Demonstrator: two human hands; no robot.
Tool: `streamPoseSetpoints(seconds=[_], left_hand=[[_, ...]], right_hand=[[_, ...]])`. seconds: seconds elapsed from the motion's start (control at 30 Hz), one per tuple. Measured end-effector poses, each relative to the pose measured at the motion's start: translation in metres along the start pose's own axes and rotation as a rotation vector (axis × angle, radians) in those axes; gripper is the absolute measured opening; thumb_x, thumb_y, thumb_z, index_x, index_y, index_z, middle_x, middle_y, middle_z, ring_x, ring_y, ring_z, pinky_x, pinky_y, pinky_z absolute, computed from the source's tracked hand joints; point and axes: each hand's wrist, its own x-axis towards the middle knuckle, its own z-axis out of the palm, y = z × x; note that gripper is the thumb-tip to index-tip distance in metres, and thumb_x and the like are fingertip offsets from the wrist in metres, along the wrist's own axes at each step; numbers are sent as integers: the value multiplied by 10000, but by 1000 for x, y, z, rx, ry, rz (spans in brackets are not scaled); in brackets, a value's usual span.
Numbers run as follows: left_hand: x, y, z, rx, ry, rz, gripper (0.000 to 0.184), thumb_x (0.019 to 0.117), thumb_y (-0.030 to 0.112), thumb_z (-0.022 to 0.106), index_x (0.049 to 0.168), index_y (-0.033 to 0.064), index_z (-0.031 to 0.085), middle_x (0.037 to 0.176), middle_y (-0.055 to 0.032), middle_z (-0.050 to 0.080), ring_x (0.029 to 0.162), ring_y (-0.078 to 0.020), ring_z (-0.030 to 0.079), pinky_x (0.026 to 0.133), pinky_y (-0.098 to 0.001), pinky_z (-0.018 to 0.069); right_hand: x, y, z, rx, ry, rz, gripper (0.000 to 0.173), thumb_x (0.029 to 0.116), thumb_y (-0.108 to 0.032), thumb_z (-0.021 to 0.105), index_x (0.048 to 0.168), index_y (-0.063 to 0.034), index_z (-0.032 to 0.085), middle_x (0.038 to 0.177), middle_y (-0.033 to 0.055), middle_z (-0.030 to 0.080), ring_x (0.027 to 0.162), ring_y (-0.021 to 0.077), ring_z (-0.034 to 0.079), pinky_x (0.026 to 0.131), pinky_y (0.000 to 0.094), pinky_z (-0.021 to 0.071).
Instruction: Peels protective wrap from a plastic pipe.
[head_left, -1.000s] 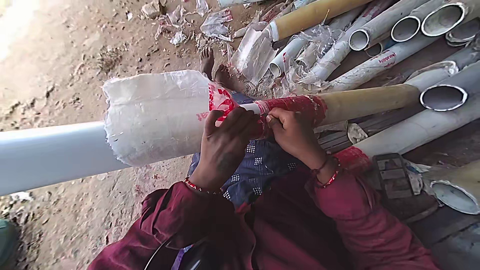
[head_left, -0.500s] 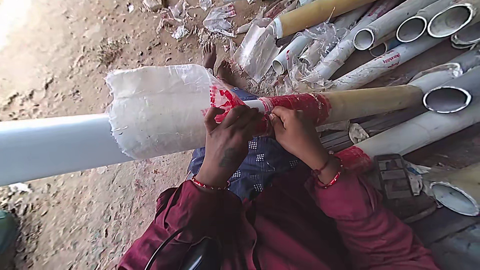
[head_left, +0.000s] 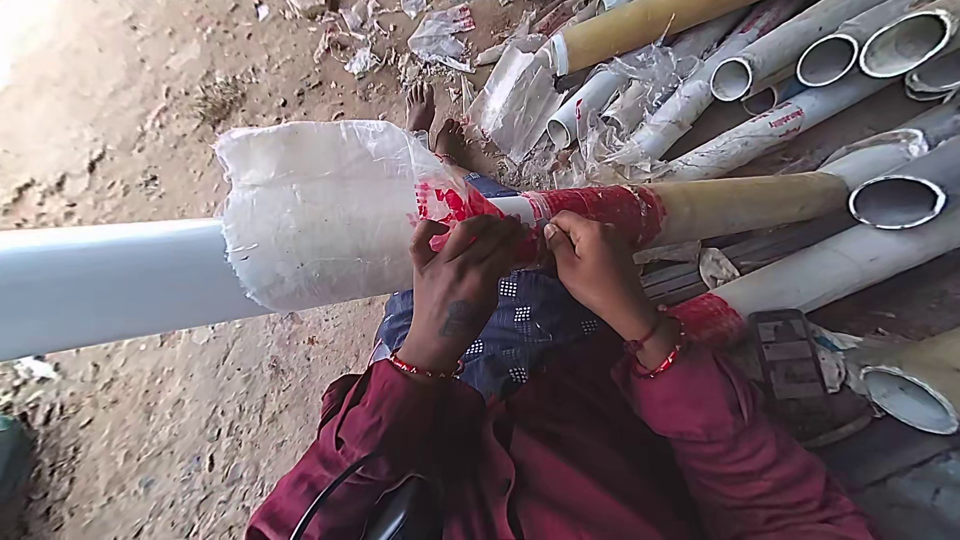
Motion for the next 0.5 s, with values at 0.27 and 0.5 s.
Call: streamPoseSetpoints(seconds=[0.27, 0.5], left_hand=[[-12, 4, 7, 71, 99, -17, 245, 959, 117, 669, 1138, 219, 801, 1216, 71, 754, 1076, -138, 673, 944, -449, 342], [0, 9, 0, 159, 46, 48, 231, 957, 55, 645, 1092, 162, 799, 1160, 26, 766, 1137, -151, 670, 1096, -493, 294]], right_hand=[[-7, -4, -13, -162, -167, 1, 242, 1034, -147, 565, 820, -53, 629, 600, 73, 531, 576, 244, 583, 523, 414, 424], [-5, -4, -3, -65, -15, 13, 224, 1039, -154, 557, 879, -40, 666, 613, 74, 552, 566, 242, 576, 520, 422, 427]])
